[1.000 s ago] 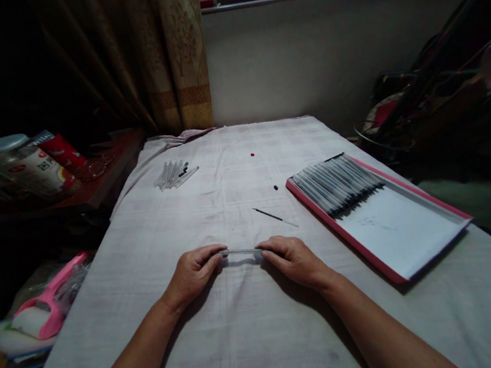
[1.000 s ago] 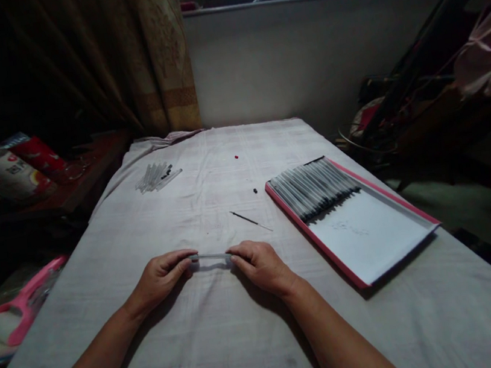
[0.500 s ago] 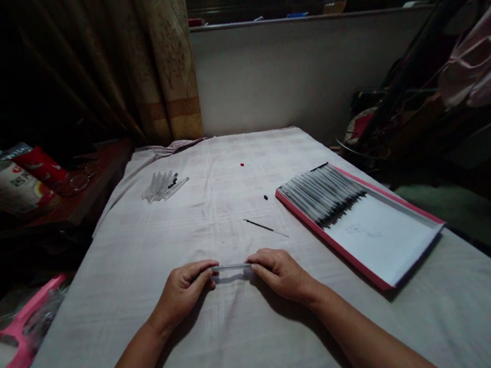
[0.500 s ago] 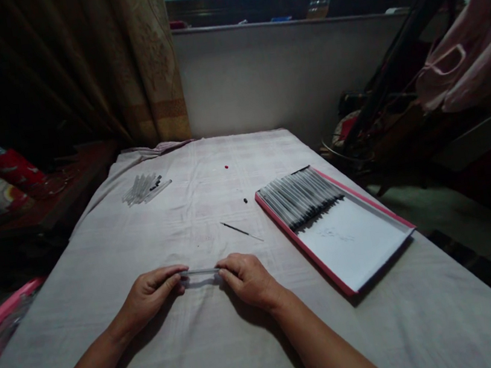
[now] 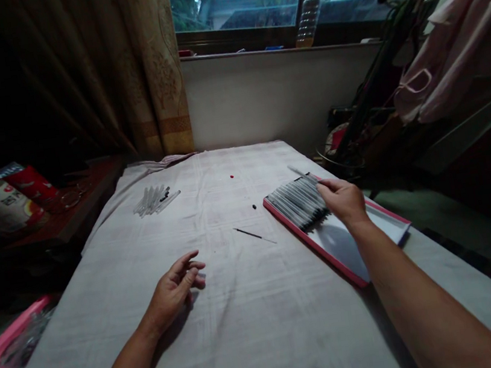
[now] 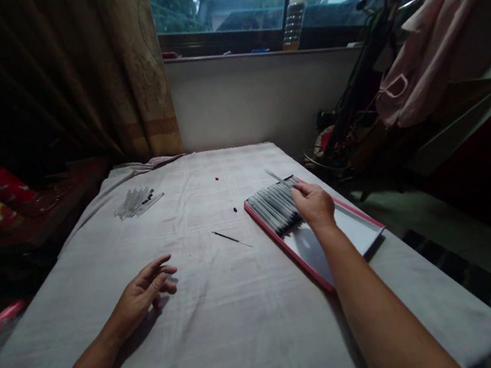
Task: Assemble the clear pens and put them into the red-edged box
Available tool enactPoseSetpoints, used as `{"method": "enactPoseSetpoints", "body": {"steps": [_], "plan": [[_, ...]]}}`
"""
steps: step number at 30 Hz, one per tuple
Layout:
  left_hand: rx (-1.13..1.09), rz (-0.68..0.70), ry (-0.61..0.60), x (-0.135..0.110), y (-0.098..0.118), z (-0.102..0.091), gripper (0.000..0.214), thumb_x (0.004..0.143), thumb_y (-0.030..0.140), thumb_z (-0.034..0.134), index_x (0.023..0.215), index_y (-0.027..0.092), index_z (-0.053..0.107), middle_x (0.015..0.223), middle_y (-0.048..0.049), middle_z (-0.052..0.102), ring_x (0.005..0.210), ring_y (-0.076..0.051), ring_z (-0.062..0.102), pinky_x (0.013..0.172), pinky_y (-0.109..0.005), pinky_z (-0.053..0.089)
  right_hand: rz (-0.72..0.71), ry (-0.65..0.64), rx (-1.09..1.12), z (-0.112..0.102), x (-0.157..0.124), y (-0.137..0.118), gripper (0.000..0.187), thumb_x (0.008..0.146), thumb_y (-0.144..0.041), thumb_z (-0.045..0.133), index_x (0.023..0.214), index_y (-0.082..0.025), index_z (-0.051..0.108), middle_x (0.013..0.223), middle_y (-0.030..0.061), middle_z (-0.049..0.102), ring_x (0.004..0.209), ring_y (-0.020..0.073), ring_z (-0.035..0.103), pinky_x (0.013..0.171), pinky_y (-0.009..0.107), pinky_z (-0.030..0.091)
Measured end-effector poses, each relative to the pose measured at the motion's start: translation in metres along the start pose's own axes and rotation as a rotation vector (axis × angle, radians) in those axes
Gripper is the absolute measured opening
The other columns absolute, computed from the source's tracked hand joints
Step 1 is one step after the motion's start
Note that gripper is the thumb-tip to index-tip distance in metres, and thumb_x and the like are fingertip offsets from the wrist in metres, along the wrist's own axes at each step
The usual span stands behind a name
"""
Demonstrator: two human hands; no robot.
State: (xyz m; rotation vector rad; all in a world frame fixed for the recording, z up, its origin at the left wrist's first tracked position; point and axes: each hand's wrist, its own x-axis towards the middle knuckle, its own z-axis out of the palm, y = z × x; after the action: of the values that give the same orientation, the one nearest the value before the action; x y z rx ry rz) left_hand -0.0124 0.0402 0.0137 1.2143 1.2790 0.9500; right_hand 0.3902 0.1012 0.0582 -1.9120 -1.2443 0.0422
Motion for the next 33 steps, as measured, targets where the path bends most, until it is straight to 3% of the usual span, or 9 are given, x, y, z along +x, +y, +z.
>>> {"method": "enactPoseSetpoints", "body": {"steps": [4,9,16,19,23,25,27,30,33], "plan": [[0.005,-0.012,0.022,0.000,0.001,0.004,0.070,0.064,0.061,0.074,0.117,0.018,0.061,0.099,-0.0110,0.067,0.070,-0.020,0.067,0.042,-0.021,0.041,0.169,-0.148,-0.347,0.002,0.039,0.026,0.040,0.083,-0.034,0.053,0.114,-0.019,0.074,0.110,0.0138,0.073,0.100,0.0316,0.067,0.079,0.038,0.051],[-0.015,-0.020,0.038,0.001,0.002,0.005,0.067,0.063,0.061,0.074,0.113,0.018,0.063,0.093,-0.0090,0.067,0.067,-0.019,0.065,0.041,-0.021,0.042,0.166,-0.265,-0.503,0.017,0.041,0.035,0.041,0.086,-0.034,0.050,0.118,-0.023,0.072,0.117,0.0128,0.070,0.104,0.0307,0.066,0.077,0.036,0.050],[-0.046,-0.033,0.035,0.003,-0.001,0.001,0.064,0.064,0.059,0.074,0.112,0.017,0.063,0.092,-0.0075,0.066,0.066,-0.017,0.064,0.039,-0.020,0.043,0.080,-0.283,-0.550,0.023,0.043,0.037,0.041,0.085,-0.034,0.049,0.116,-0.022,0.072,0.113,0.0141,0.072,0.099,0.0310,0.067,0.074,0.036,0.050],[-0.021,0.005,0.069,0.013,-0.007,-0.002,0.061,0.067,0.059,0.071,0.110,0.017,0.064,0.091,-0.0072,0.066,0.066,-0.017,0.064,0.041,-0.021,0.044,-0.010,-0.193,-0.544,0.021,0.037,0.031,0.039,0.083,-0.034,0.052,0.112,-0.019,0.074,0.108,0.0154,0.072,0.094,0.0311,0.067,0.074,0.039,0.051],[0.258,0.229,0.277,0.050,-0.012,-0.018,0.041,0.080,0.050,0.060,0.103,0.017,0.068,0.082,-0.0052,0.066,0.068,-0.016,0.063,0.057,-0.026,0.050,-0.334,-0.010,-0.303,0.017,-0.001,0.007,0.032,0.083,-0.028,0.052,0.101,-0.014,0.075,0.106,0.0160,0.072,0.096,0.0302,0.066,0.082,0.042,0.052],[0.586,0.400,0.428,0.077,-0.009,-0.030,0.030,0.084,0.039,0.054,0.100,0.019,0.070,0.094,-0.0069,0.068,0.081,-0.019,0.063,0.074,-0.032,0.053,-0.514,-0.007,-0.127,0.019,-0.033,-0.011,0.028,0.086,-0.029,0.053,0.098,-0.017,0.074,0.103,0.0129,0.072,0.095,0.0271,0.066,0.084,0.041,0.052],[0.883,0.474,0.527,0.103,-0.004,-0.043,0.028,0.085,0.029,0.053,0.105,0.018,0.070,0.103,-0.0103,0.066,0.097,-0.025,0.062,0.090,-0.039,0.048,-0.658,-0.047,0.007,0.024,-0.068,-0.025,0.024,0.089,-0.029,0.053,0.094,-0.019,0.073,0.099,0.0107,0.072,0.094,0.0245,0.066,0.085,0.039,0.053],[1.174,0.392,0.651,0.135,0.004,-0.058,0.033,0.087,0.025,0.054,0.116,0.017,0.066,0.118,-0.0151,0.062,0.110,-0.031,0.056,0.095,-0.046,0.043,-0.731,-0.117,0.087,0.037,-0.108,-0.033,0.020,0.090,-0.023,0.052,0.095,-0.019,0.072,0.097,0.0093,0.072,0.091,0.0227,0.066,0.083,0.038,0.053],[1.300,0.276,0.675,0.154,0.008,-0.067,0.034,0.089,0.026,0.052,0.119,0.017,0.065,0.122,-0.0168,0.059,0.112,-0.033,0.053,0.094,-0.047,0.042,-0.722,-0.179,0.114,0.049,-0.127,-0.027,0.019,0.090,-0.018,0.052,0.096,-0.018,0.070,0.095,0.0091,0.072,0.089,0.0219,0.066,0.081,0.037,0.054]]}}
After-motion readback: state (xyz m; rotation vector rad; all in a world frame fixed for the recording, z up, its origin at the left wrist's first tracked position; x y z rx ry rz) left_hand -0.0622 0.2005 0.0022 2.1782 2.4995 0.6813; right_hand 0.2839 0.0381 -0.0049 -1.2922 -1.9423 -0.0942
